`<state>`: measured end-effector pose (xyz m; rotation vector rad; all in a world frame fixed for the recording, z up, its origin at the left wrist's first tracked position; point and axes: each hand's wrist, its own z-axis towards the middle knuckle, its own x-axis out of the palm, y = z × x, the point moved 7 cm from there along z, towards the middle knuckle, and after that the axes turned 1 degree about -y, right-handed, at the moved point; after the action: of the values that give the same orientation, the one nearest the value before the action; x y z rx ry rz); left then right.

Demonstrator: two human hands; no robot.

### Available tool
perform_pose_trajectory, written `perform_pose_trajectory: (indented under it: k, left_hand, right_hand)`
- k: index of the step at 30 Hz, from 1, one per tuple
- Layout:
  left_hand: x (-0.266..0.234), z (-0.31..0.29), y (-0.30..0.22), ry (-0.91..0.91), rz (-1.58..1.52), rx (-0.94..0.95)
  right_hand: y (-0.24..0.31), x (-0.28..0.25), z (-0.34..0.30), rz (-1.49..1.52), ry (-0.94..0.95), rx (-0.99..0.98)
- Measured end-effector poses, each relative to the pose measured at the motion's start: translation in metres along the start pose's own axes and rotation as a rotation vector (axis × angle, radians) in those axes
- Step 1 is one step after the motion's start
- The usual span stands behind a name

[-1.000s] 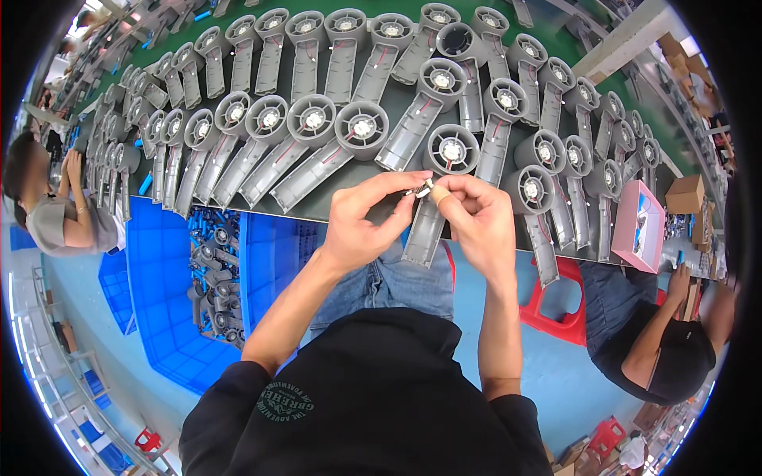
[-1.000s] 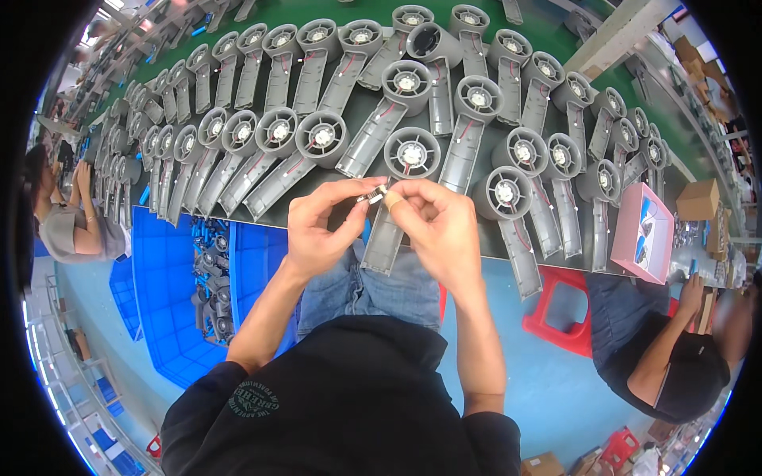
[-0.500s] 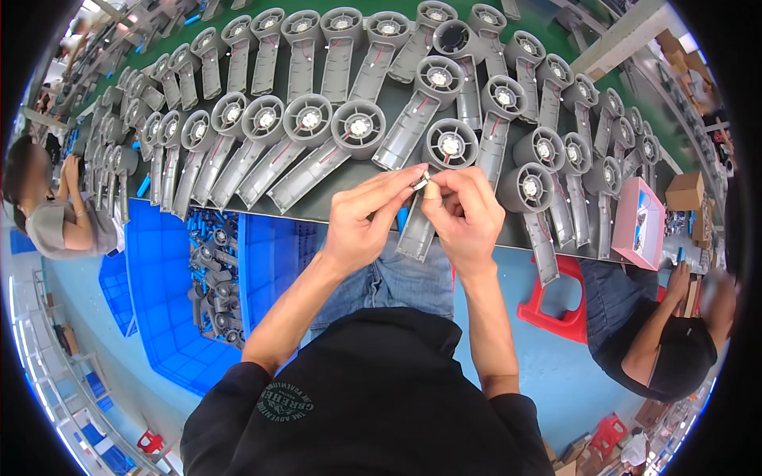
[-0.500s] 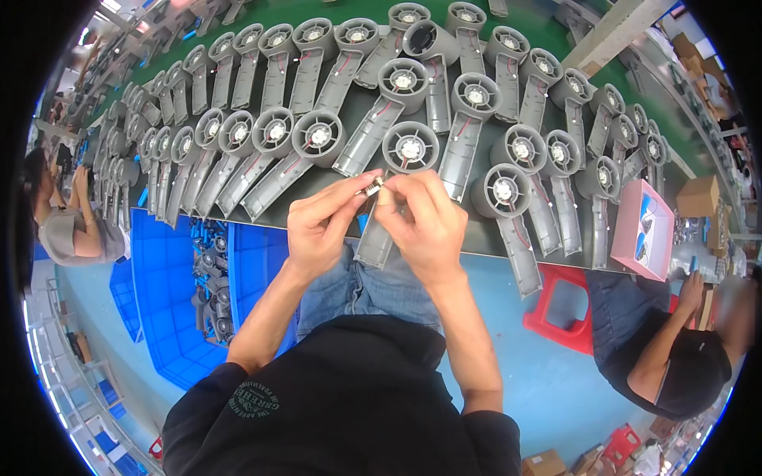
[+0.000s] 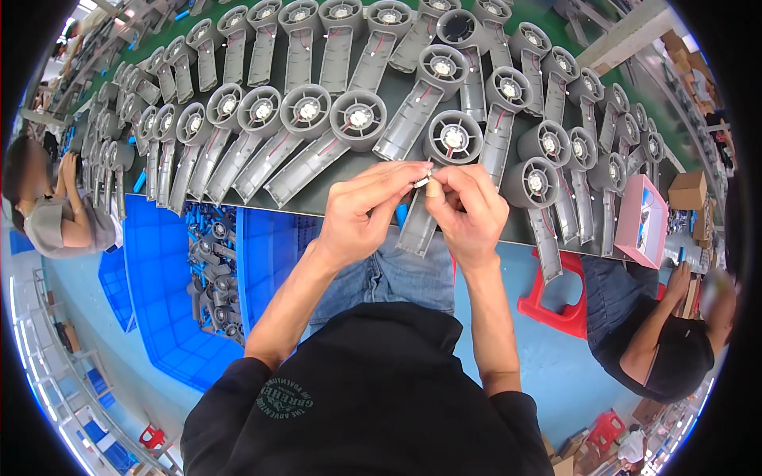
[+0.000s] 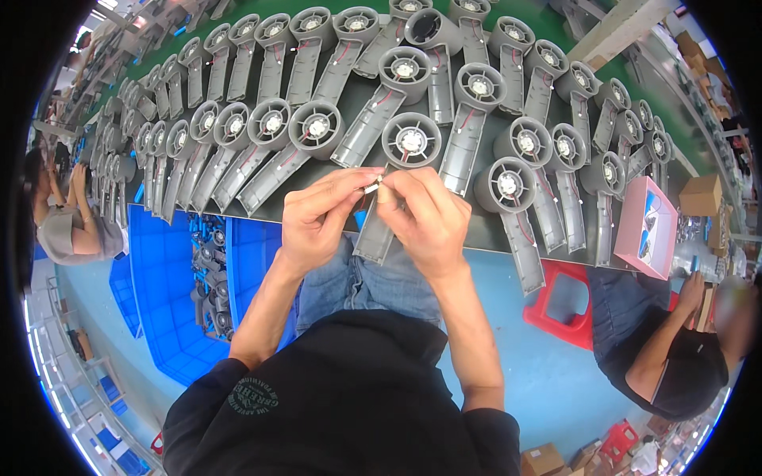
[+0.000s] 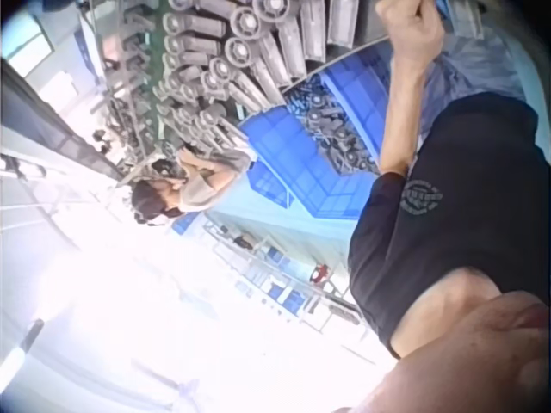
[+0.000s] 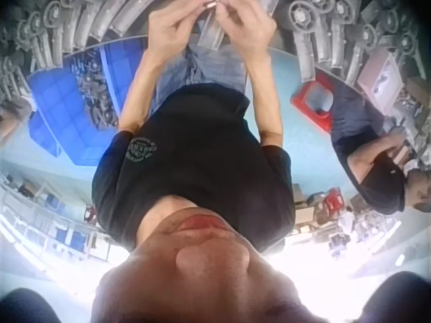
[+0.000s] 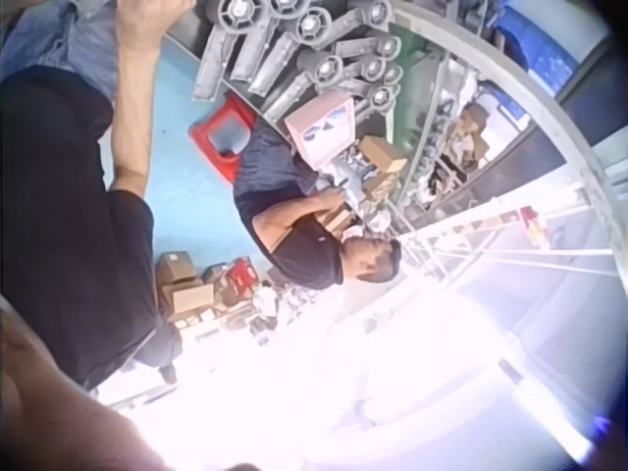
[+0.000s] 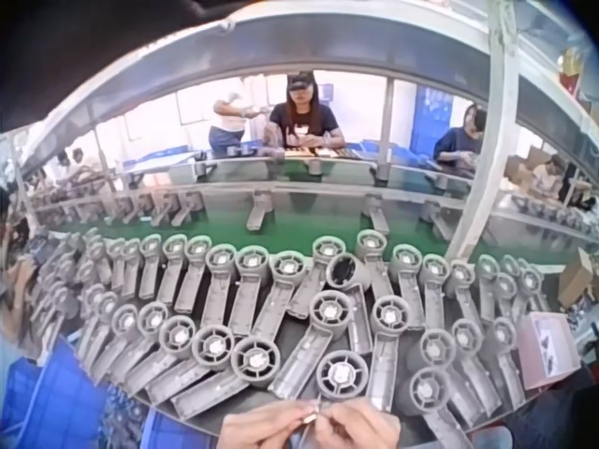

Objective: Assembling small metal fan motor housings and inserting components on a production line.

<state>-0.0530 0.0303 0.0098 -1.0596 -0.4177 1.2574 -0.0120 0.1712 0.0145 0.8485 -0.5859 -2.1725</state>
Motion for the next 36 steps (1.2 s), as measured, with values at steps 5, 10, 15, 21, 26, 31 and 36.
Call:
perform_pose_trajectory:
  k: [5,10,15,21,26,31,36]
  left_hand:
    - [0.0,0.0,0.003,-0.015,-0.032,-0.009]
    - [0.002,0.002,0.003,-0.05,-0.03,-0.021]
    - [-0.004,0.002,0.004,-0.07,-0.068,-0.098]
    - [-0.009,0.005,-0.023,-0.212,-0.359,-0.178]
    - [-0.086,0.091,-0.02,-0.464,-0.54,-0.201]
    - [-0.203,0.226,0.087,-0.421,-0.312,-0.438]
    - [-0.297,0.277,0.207,-0.433,0.061,-0.531]
  right_hand:
    - [-0.001,0.001,0.002,0.005,0.009,-0.007]
    - [0.005,-0.006,0.003,-0.071,-0.018,0.095]
    - [0.004,-0.014,-0.041,-0.034,0.054,0.696]
    - [0.039,-0.036,-0.05,0.199,-0.035,0.933]
    - [0.058,0.011,0.096,0.024,0.242,0.613]
    - [-0.008,0.16,0.252,-0.073,0.636,0.418]
    - [-0.095,0.316,0.306,-0.014,0.722,0.385]
